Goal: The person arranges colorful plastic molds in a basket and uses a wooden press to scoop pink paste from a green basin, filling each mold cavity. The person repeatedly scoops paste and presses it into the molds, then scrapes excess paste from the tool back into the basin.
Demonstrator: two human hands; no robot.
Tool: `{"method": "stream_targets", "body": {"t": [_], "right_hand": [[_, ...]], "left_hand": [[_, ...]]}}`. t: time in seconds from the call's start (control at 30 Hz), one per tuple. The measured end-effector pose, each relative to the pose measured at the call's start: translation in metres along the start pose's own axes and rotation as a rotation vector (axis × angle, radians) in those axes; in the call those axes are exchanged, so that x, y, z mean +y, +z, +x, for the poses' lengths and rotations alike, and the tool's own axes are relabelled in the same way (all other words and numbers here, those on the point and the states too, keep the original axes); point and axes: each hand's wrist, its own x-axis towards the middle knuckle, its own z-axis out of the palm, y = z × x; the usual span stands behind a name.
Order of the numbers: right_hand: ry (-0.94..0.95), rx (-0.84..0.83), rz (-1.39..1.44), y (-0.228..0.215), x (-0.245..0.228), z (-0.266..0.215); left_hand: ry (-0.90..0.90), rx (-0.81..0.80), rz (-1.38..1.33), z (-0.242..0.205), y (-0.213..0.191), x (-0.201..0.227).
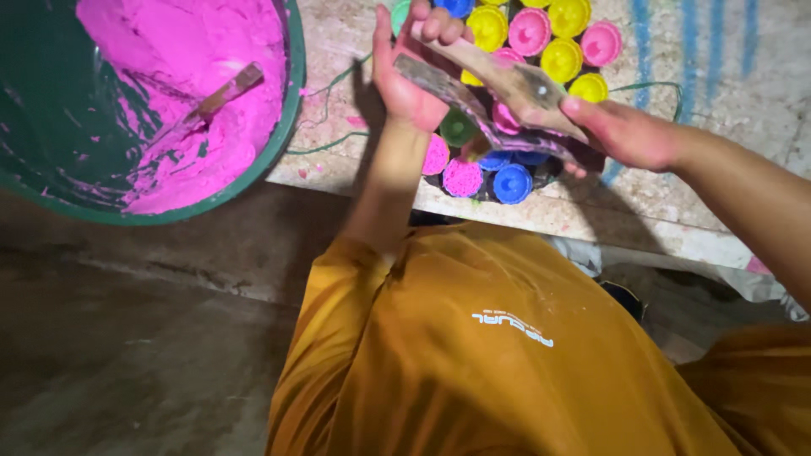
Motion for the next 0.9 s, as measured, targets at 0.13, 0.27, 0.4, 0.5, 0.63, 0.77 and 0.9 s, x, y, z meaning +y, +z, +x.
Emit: {"method": "stream_targets", "body": {"t": [0.13,0.27,0.4,0.5,0.63,0.77,0.9], "right_hand": [[-0.049,0.210,-0.285,0.007,-0.017,0.008],[-0.050,0.236,-0.273,0.017,-0.029,0.007],[-0.068,0.296,-0.357,0.022,-0.041,0.003],[-0.171,0.378,-0.404,0.024,-0.046,0.002],[-0.270,0.440,-0.355,0.035,-0.047,0.007],[-0.253,0.381,-0.290,0.038,-0.042,0.010],[-0.139,0.362,-0.332,0.029,-0.040,0.010]], "left_hand": [[0.049,-0.047,-0.066,0.007,-0.019,0.011],[0.084,0.002,-0.006,0.003,-0.033,0.018],[0.106,0.040,-0.003,0.003,-0.039,0.011],[0.127,0.011,0.054,0.010,-0.039,0.012],[0.112,-0.011,0.110,0.013,-0.039,0.029],[0.110,0.021,0.113,0.007,-0.040,0.032],[0.126,0.109,0.043,0.007,-0.042,0.013]]}}
